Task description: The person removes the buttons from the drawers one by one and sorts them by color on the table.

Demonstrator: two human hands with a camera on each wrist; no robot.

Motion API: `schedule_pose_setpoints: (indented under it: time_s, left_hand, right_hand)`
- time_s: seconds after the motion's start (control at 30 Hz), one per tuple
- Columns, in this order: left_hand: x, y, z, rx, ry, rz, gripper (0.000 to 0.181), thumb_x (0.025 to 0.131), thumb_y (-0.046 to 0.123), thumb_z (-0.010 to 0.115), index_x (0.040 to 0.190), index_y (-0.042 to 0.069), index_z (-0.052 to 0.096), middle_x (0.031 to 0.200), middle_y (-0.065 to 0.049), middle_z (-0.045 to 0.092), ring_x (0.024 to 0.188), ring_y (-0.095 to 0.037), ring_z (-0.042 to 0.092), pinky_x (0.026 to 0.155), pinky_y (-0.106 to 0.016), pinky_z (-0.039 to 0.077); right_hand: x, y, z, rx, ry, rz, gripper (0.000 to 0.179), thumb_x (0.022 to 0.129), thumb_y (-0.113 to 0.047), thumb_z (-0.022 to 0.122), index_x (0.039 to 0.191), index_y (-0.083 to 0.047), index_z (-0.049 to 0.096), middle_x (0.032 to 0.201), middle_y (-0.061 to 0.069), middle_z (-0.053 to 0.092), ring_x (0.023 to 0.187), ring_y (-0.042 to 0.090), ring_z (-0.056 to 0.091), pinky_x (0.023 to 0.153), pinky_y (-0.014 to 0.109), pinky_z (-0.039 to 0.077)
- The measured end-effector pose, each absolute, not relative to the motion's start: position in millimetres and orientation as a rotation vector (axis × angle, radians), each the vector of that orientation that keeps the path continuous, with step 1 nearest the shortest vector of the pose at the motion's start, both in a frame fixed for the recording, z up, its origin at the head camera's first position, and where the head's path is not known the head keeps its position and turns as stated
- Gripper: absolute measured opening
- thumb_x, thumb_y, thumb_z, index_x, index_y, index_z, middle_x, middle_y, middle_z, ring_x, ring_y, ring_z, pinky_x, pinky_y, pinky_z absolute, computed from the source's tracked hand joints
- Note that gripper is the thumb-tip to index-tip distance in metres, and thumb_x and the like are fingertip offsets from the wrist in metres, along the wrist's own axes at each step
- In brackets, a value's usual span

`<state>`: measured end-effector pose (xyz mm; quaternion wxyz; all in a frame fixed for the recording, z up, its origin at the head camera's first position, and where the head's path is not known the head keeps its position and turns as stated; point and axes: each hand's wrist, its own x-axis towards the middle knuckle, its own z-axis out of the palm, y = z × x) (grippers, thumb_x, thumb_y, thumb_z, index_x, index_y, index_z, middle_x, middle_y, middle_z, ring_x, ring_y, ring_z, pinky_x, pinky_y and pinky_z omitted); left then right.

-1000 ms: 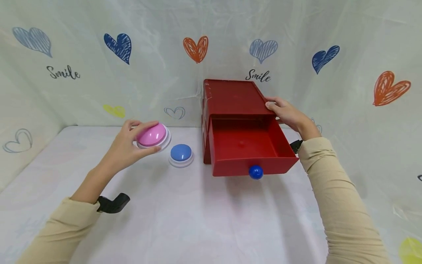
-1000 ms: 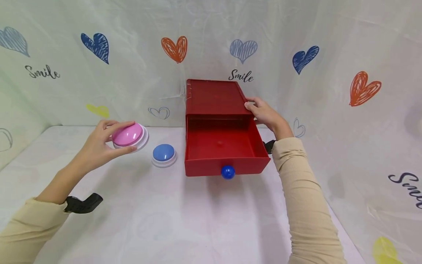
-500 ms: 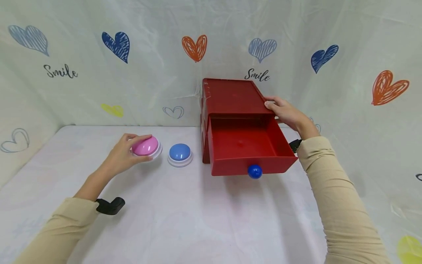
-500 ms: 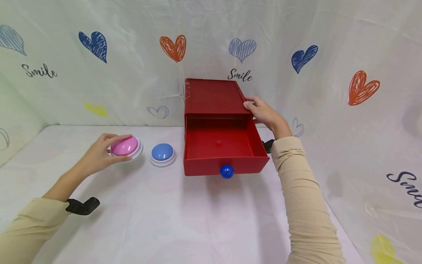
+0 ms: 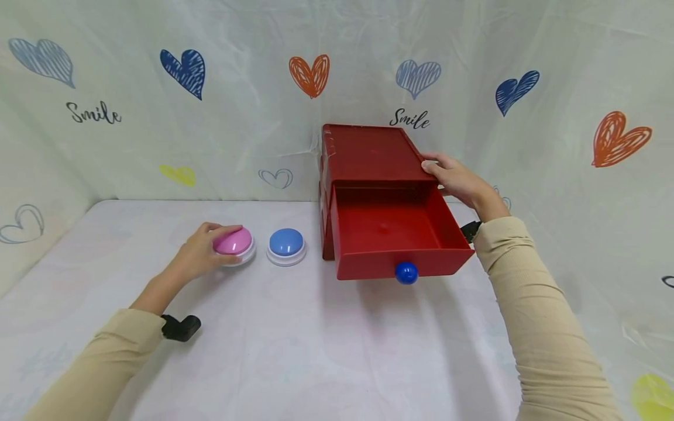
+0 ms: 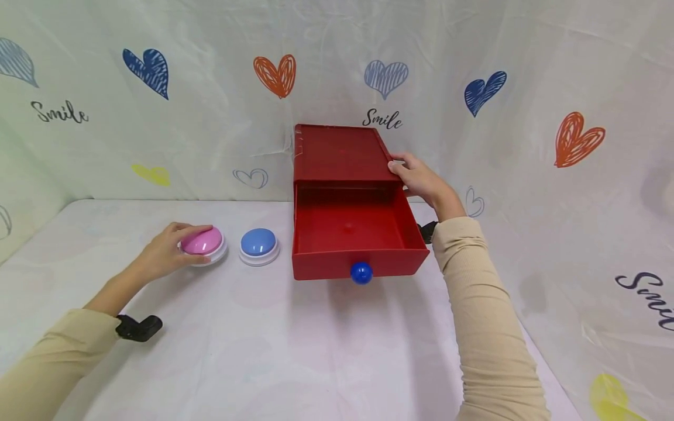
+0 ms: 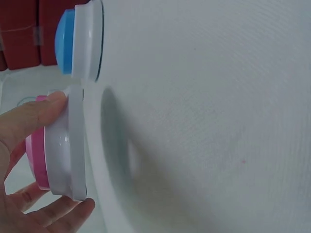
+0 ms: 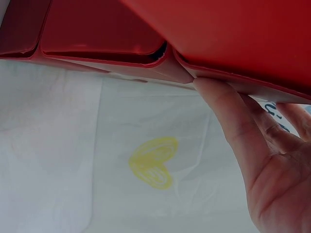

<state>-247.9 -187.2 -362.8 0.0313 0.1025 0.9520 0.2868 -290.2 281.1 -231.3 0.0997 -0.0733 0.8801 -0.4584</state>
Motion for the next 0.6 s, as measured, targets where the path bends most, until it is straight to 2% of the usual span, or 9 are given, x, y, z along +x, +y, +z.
schedule_pose_setpoints:
  time_s: [0.6]
  left_hand:
    - [-256, -191, -375, 0.342, 2.886, 0.855, 0.068, 0.081, 0.020, 0.071, 0.140, 0.007, 0.038, 0.135, -0.033, 0.031, 0.120, -0.051, 0.036, 0.095, -0.064, 0.036]
  right_hand:
    - [-290, 280, -231, -0.215, 2.608, -1.345, 0.057, 0.100, -0.036, 0.033, 0.149, -0.014, 0.014, 0.142, 0.021, 0.036, 0.126, 0.037, 0.039, 0.104, 0.057, 0.034]
